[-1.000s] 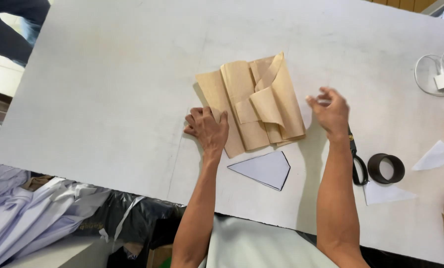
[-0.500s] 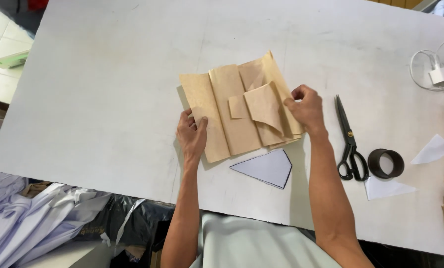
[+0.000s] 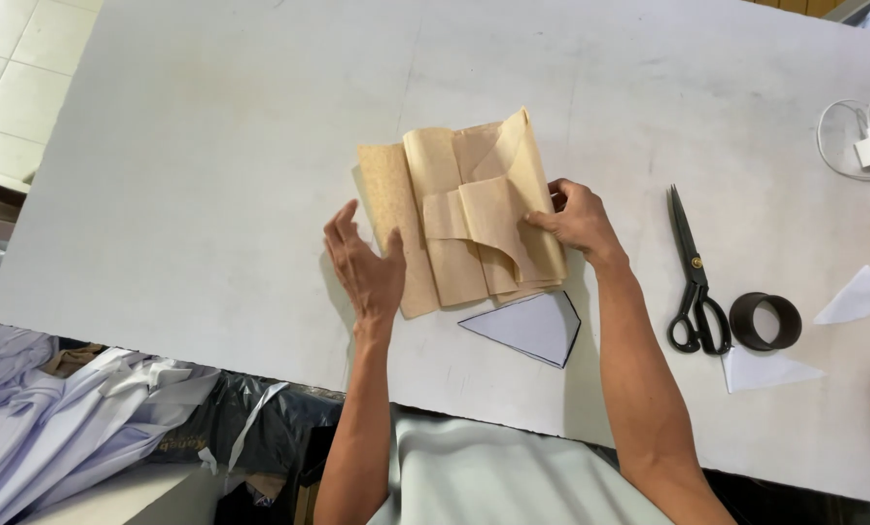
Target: Folding paper patterns and tying fabric strips around small fabric components
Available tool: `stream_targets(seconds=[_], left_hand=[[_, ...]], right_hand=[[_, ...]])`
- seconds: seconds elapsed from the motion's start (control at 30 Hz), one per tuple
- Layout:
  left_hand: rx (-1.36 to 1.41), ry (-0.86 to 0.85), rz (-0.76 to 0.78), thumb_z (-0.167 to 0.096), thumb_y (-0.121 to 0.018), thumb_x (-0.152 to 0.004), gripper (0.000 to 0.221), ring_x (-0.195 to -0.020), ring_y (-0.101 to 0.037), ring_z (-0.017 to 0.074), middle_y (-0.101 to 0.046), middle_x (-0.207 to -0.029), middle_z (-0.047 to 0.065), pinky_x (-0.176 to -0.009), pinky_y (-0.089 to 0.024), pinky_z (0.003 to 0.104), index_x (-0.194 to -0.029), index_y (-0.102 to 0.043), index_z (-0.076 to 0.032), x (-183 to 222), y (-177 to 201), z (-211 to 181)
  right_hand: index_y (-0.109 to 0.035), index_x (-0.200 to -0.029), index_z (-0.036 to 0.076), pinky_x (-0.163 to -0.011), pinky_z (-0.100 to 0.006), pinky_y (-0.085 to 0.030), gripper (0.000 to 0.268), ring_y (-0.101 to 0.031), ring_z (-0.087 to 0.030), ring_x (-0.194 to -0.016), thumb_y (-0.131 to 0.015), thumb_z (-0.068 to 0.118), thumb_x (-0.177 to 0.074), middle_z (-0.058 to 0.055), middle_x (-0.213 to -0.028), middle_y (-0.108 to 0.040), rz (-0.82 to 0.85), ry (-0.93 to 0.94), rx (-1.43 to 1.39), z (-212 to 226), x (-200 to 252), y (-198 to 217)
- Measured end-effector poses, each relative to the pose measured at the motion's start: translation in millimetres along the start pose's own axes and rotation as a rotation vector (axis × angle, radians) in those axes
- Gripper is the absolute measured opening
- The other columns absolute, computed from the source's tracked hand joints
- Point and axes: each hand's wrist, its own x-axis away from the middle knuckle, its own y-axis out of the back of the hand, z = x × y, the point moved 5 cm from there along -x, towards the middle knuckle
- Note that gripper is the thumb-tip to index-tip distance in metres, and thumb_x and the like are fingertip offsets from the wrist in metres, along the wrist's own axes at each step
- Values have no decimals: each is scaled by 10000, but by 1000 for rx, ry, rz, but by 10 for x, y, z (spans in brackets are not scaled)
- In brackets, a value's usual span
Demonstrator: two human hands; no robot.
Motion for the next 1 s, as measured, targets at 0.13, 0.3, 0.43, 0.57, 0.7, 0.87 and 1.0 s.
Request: stream_targets(seconds=[0.13,0.3,0.43,0.57,0.7,0.87,1.0], left_hand=[[-215,-116,-16,-569,-794,-850,344,-985,-456,146,-536,-1043,-41,-868,-305,379,-861,-707,-237,-35,-255,-143],[-48,27,250,-455,-780,-794,221,-996,-507,264,-593,-982,39,-866,-258,424,-785,-748,-237,-55,-637,47],[69,13,178,-460,-782,-854,156,-898,-539,148,-632,-939,-46,-846,-259,376,-856,-774,-304,-105,-400,285],[-240,142,37,-453,-766,-771,177,-812,-635,164,-702,-830,-67,-857,-329,399,-809,-726,-285,-54,-46,502],[-335,233,44,-572,-790,-735,429,-929,-610,198,-642,-834,-41,-979,-315,481,-1001,-709,-245,33,-47,548],[-365,223,104,-515,-815,-708,364,-1033,-542,246,-591,-926,-9,-999,-311,543,-880,-694,-217,16,-261,440],[-32,226,143,-414,-752,-755,203,-784,-686,183,-706,-864,-9,-872,-346,406,-809,-719,-221,-18,-295,360]], right_hand=[[-679,-1198,5,-770,-439,-565,634,-683,-289,-951,-928,328,-713,-148,-1002,-723,11,-2,-39,-147,-94,-75],[-642,-1194,-4,-734,-403,-555,666,-660,-262,-895,-931,392,-743,-122,-978,-683,-26,-21,-134,27,101,-28],[-607,-1232,-8,-738,-420,-551,769,-655,-273,-917,-956,452,-724,-134,-991,-662,-50,-24,-145,39,118,-13],[-560,-1366,-6,-769,-398,-560,888,-658,-271,-967,-909,557,-774,-129,-1009,-636,-45,-28,-70,152,174,-41],[-597,-1361,21,-759,-426,-582,870,-686,-308,-939,-938,512,-730,-129,-966,-649,-83,16,1,54,78,-151],[-707,-1177,77,-619,-368,-583,600,-701,-230,-769,-936,402,-728,-71,-844,-690,-147,34,-57,-299,-246,-210],[-687,-1025,83,-615,-387,-562,469,-701,-218,-786,-935,317,-702,-79,-867,-695,-188,57,-147,-434,-274,-157]])
